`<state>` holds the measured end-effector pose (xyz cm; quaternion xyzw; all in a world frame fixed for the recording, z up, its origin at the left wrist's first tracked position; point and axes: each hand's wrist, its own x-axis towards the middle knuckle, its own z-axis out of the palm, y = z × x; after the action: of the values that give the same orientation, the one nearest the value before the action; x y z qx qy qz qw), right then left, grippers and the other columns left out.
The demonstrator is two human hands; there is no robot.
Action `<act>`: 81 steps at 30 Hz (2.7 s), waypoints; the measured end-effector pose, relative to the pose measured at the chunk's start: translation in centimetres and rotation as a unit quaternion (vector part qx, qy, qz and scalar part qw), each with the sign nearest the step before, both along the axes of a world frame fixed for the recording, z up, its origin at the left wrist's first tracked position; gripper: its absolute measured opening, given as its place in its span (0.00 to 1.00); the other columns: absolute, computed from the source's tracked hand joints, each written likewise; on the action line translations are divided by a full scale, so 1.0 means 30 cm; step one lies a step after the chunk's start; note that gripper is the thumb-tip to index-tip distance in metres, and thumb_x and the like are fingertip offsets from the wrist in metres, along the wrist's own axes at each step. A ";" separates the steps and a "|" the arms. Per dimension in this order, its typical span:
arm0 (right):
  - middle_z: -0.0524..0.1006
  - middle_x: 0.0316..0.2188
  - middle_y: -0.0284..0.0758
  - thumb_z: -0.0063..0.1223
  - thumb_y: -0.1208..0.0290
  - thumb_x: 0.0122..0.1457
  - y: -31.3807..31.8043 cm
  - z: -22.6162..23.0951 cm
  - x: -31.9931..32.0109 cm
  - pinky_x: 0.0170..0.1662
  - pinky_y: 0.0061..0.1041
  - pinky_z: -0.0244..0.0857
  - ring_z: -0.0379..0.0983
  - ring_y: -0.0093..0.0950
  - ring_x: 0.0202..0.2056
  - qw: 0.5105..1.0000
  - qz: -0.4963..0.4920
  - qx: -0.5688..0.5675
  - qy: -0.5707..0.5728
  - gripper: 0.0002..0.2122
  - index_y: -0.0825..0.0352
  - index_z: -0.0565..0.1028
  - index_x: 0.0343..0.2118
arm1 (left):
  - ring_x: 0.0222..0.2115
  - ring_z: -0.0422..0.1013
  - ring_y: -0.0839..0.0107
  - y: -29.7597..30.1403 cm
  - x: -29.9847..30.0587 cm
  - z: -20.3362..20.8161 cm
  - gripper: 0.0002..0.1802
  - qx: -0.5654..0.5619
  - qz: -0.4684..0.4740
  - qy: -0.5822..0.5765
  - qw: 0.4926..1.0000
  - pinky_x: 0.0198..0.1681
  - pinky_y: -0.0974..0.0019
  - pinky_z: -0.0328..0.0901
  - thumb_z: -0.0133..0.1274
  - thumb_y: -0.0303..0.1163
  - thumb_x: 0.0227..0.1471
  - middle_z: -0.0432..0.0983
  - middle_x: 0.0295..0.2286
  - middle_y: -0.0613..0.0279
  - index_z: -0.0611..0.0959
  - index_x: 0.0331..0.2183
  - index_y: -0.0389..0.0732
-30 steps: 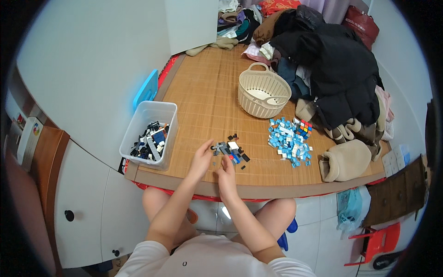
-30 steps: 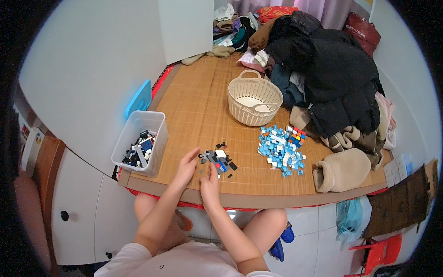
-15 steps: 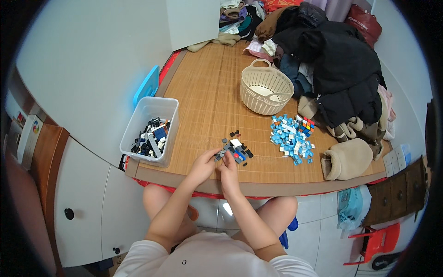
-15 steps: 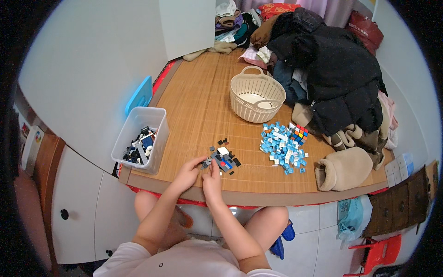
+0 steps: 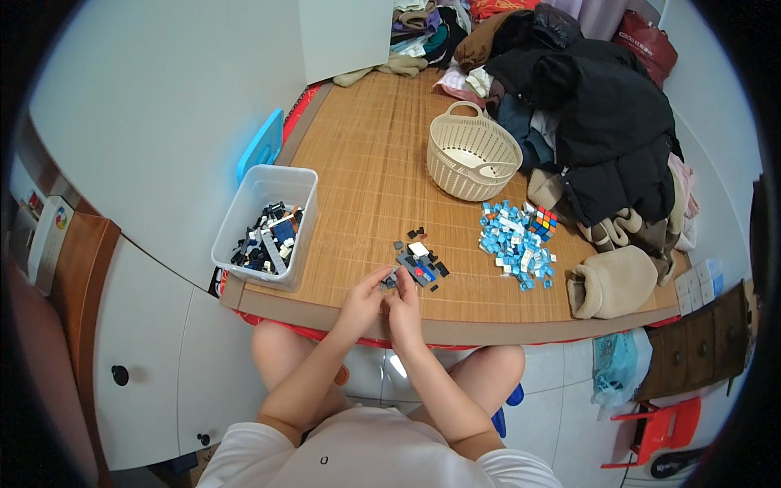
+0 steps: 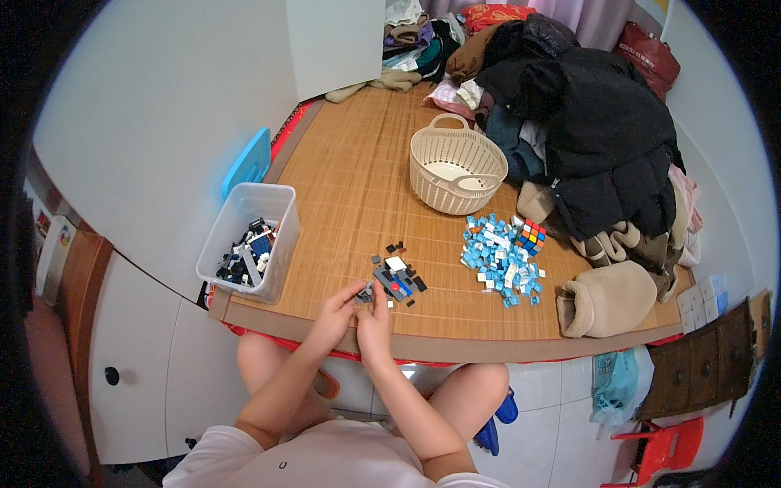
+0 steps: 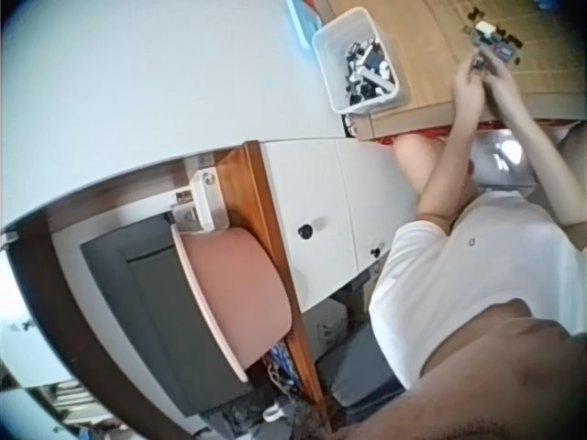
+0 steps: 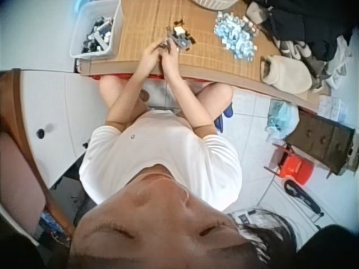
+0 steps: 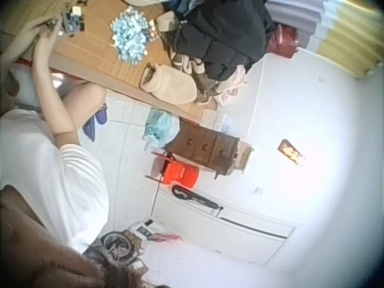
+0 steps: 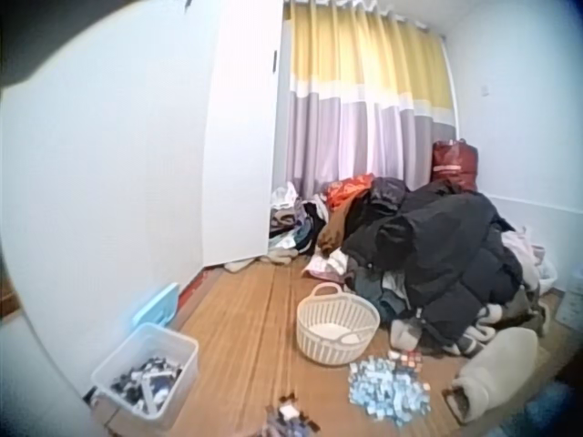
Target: The person sits at a table and assembles small plastic building blocks by hand. They pick up individual pieces from a pile and a container, connect them to a growing structure, and occasionally separate pieces to adjust the build.
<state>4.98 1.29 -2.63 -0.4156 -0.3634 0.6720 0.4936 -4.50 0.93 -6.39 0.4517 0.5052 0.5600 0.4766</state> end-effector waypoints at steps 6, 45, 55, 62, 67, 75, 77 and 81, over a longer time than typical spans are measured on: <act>0.53 0.58 0.41 0.34 0.87 0.50 -0.023 0.008 -0.020 0.57 0.24 0.47 0.50 0.30 0.59 0.999 -0.017 0.012 0.034 0.27 0.73 0.53 0.57 | 0.51 0.60 0.71 -0.016 0.024 -0.018 0.23 0.006 0.040 -0.053 0.998 0.53 0.72 0.55 0.34 0.16 0.51 0.63 0.50 0.54 0.67 0.50 0.31; 0.57 0.56 0.42 0.35 0.84 0.54 -0.102 0.201 -0.051 0.61 0.27 0.43 0.50 0.30 0.59 0.980 0.014 0.059 0.191 0.22 0.74 0.57 0.54 | 0.54 0.56 0.68 -0.147 0.039 0.260 0.21 0.086 0.107 -0.192 0.972 0.57 0.69 0.51 0.38 0.20 0.54 0.59 0.52 0.52 0.65 0.51 0.30; 0.58 0.56 0.41 0.40 0.81 0.53 -0.123 0.311 -0.255 0.61 0.28 0.43 0.49 0.30 0.59 0.967 0.156 0.075 0.185 0.23 0.74 0.58 0.54 | 0.56 0.52 0.66 -0.228 -0.134 0.389 0.24 0.146 0.219 -0.256 0.930 0.58 0.68 0.49 0.35 0.18 0.52 0.55 0.54 0.50 0.60 0.53 0.27; 0.57 0.56 0.41 0.38 0.81 0.55 -0.104 0.341 -0.391 0.59 0.26 0.45 0.50 0.29 0.58 0.955 0.240 0.076 0.157 0.22 0.72 0.57 0.55 | 0.58 0.47 0.62 -0.236 -0.250 0.423 0.28 0.190 0.271 -0.284 0.900 0.59 0.65 0.44 0.34 0.19 0.48 0.51 0.55 0.47 0.58 0.53 0.25; 0.56 0.57 0.42 0.37 0.82 0.53 -0.098 0.353 -0.437 0.60 0.27 0.42 0.49 0.29 0.59 0.957 0.248 0.100 0.111 0.23 0.72 0.58 0.55 | 0.59 0.45 0.63 -0.242 -0.300 0.438 0.29 0.203 0.311 -0.260 0.891 0.60 0.62 0.40 0.35 0.20 0.47 0.50 0.56 0.48 0.58 0.54 0.26; 0.58 0.56 0.39 0.39 0.80 0.55 -0.073 0.315 -0.350 0.60 0.26 0.43 0.52 0.27 0.57 0.966 0.216 0.088 0.115 0.22 0.72 0.59 0.54 | 0.57 0.48 0.70 -0.267 -0.263 0.471 0.26 0.185 0.303 -0.227 0.907 0.60 0.66 0.43 0.34 0.20 0.51 0.54 0.55 0.55 0.60 0.54 0.30; 0.59 0.55 0.39 0.40 0.79 0.55 -0.066 0.278 -0.304 0.59 0.26 0.43 0.53 0.26 0.57 0.972 0.193 0.081 0.104 0.21 0.71 0.60 0.54 | 0.56 0.51 0.72 -0.280 -0.230 0.462 0.24 0.163 0.278 -0.201 0.925 0.59 0.68 0.46 0.34 0.21 0.53 0.56 0.54 0.57 0.61 0.54 0.33; 0.60 0.54 0.39 0.41 0.79 0.55 -0.022 0.177 -0.172 0.59 0.26 0.43 0.52 0.28 0.58 0.988 0.123 0.085 0.044 0.19 0.71 0.63 0.52 | 0.56 0.51 0.71 -0.251 -0.149 0.382 0.25 0.157 0.188 -0.147 0.958 0.58 0.66 0.47 0.33 0.20 0.52 0.56 0.54 0.57 0.61 0.54 0.33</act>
<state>-0.17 0.64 2.68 -0.2939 -0.4457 0.7119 0.4562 -8.97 -6.61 5.06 0.3306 0.4113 0.7719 0.3545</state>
